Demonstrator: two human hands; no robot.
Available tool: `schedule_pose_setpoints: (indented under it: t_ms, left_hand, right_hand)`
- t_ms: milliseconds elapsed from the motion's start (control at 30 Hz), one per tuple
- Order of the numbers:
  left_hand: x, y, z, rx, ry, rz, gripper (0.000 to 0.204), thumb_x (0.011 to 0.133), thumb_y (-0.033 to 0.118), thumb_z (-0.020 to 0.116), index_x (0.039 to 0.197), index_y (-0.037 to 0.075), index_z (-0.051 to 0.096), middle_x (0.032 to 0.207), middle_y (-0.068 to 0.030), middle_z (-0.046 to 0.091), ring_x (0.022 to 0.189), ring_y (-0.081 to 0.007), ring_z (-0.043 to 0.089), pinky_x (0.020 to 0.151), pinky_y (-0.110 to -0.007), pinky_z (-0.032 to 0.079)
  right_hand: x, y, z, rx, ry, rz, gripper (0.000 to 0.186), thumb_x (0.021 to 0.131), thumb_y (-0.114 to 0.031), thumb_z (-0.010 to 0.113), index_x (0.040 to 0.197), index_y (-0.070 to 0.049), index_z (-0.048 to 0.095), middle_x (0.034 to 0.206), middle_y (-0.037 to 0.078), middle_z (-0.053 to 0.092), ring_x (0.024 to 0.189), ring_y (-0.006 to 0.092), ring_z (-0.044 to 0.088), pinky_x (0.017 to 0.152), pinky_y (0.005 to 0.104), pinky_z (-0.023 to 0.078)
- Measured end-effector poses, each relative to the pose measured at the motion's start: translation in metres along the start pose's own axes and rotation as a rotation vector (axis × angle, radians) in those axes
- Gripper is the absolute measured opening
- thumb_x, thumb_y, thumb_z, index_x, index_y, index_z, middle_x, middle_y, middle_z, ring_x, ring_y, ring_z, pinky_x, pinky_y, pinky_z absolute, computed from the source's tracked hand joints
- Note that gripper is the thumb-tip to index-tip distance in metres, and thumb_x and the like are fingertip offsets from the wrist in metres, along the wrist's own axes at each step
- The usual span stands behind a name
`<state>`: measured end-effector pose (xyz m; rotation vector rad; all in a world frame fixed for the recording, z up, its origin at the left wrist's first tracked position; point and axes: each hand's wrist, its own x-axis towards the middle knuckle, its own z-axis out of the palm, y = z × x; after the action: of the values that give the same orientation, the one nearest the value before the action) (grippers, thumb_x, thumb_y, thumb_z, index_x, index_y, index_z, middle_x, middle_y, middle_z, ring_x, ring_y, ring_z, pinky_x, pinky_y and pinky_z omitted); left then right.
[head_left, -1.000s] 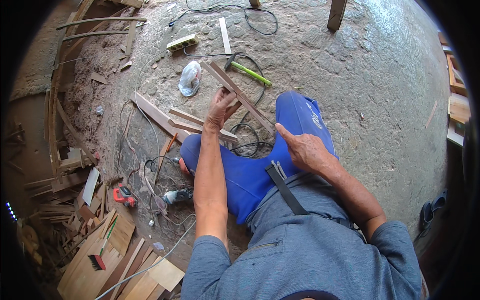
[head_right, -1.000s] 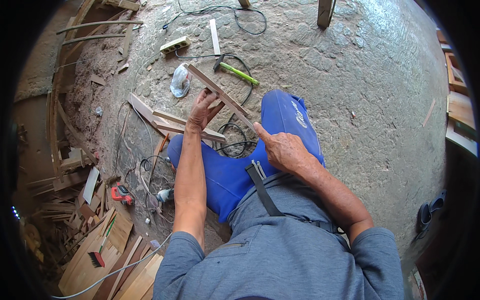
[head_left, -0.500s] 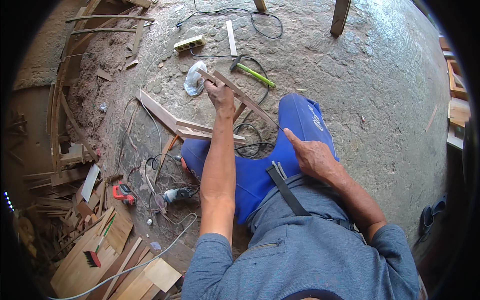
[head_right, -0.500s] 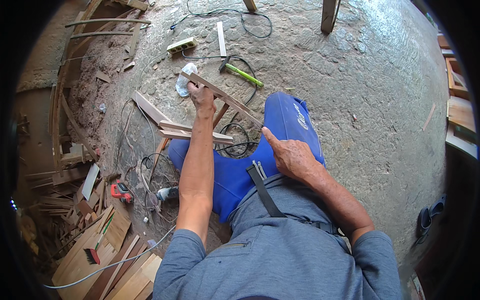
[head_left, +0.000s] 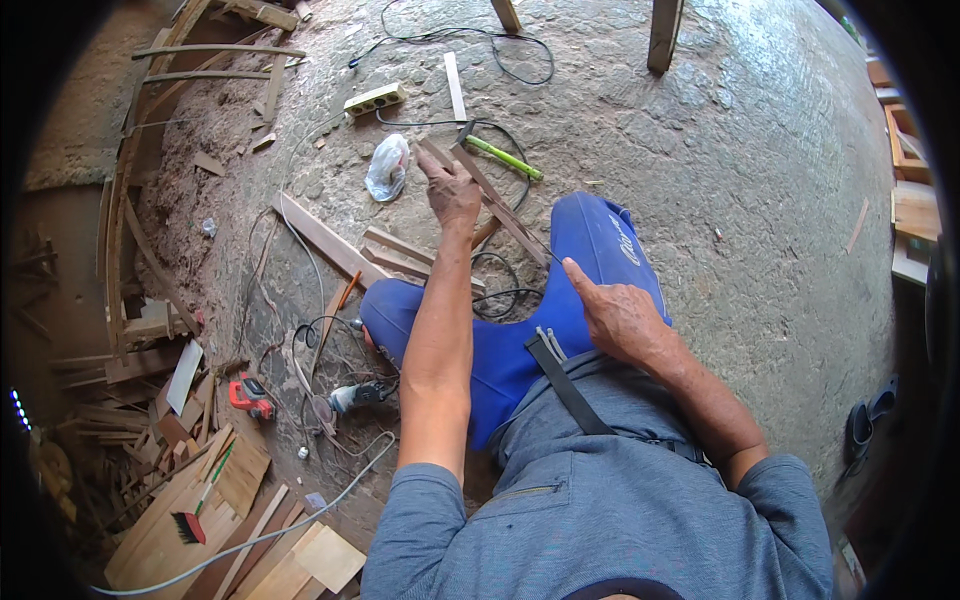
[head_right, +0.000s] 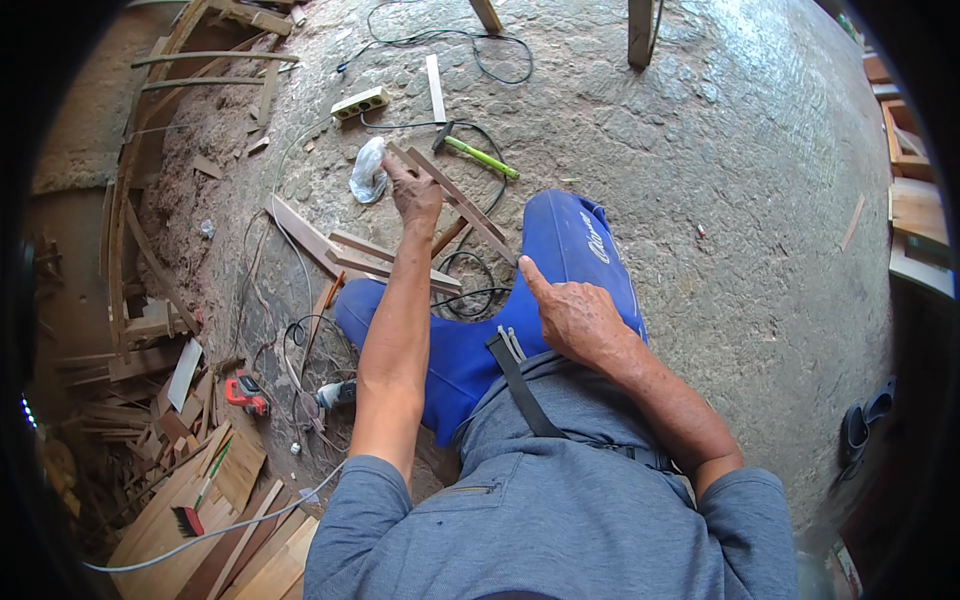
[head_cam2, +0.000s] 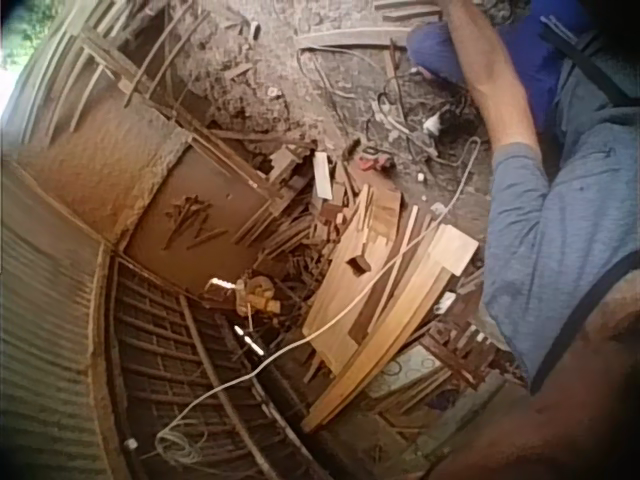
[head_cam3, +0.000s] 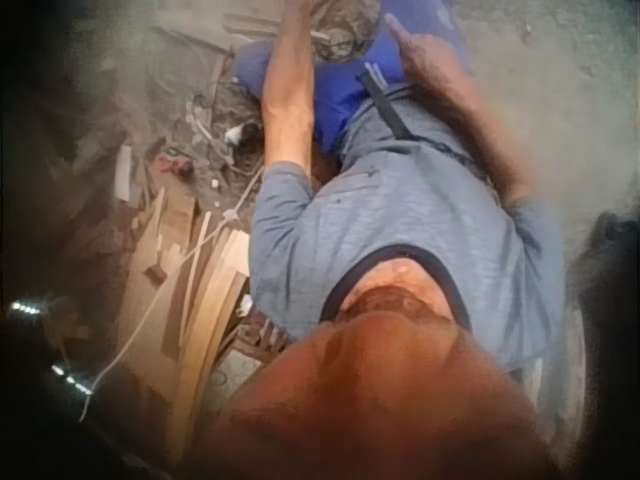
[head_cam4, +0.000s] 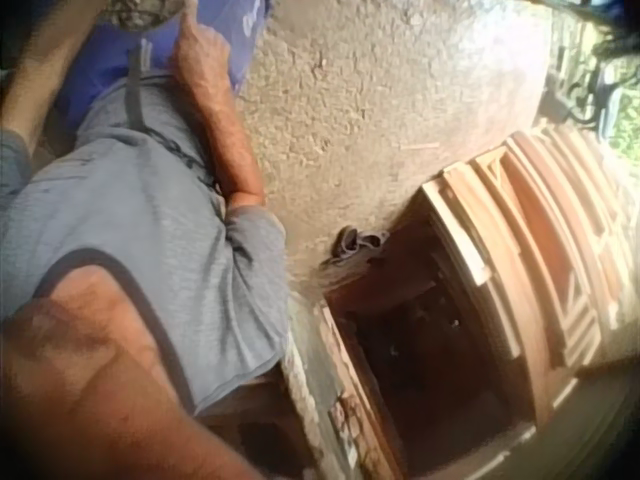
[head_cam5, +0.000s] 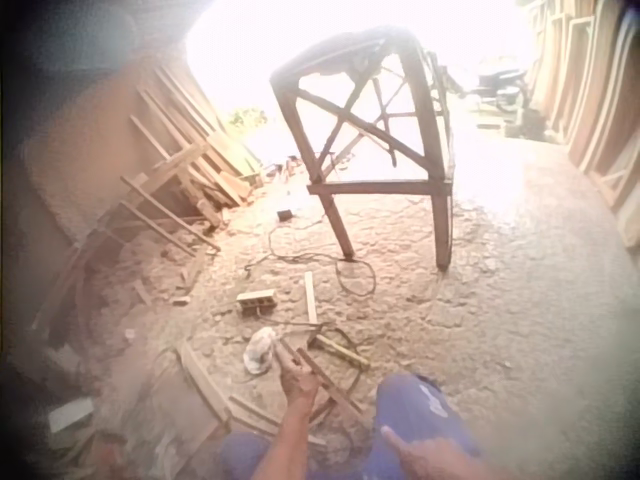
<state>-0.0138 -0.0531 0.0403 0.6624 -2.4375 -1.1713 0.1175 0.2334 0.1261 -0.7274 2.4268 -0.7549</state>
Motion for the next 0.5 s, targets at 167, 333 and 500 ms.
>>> schedule_pose_setpoints:
  t_ms: [167,333,500]
  left_hand:
    - [0.011,0.002,-0.024,0.778,0.065,0.688,0.059,0.091,0.035,0.058,0.145,0.015,0.048,0.156,-0.0241,0.037,0.152,-0.035,0.022,0.119,-0.058,0.017]
    - [0.021,0.015,-0.036,1.078,-0.483,0.792,0.029,0.09,0.029,0.057,0.115,0.017,0.065,0.131,-0.0123,0.063,0.142,-0.0269,0.043,0.121,-0.056,0.011]
    - [0.026,0.047,-0.052,1.08,-0.836,0.749,0.039,0.089,0.049,0.062,0.107,0.013,0.063,0.1,-0.0129,0.069,0.114,-0.0298,0.061,0.118,-0.051,0.021]
  right_hand:
    - [0.008,0.005,-0.002,-0.01,-0.034,-0.011,0.065,0.087,-0.006,0.051,0.151,-0.001,0.037,0.081,0.023,0.07,0.074,0.0416,0.069,0.067,0.0536,0.054]
    - [0.016,0.007,-0.008,-0.012,-0.059,-0.002,0.065,0.087,-0.006,0.051,0.151,0.0,0.036,0.084,0.023,0.07,0.075,0.0408,0.07,0.066,0.053,0.054]
    - [0.011,0.005,-0.011,-0.04,-0.089,0.002,0.065,0.087,-0.006,0.052,0.15,0.0,0.038,0.085,0.023,0.07,0.076,0.0394,0.07,0.065,0.0522,0.054]
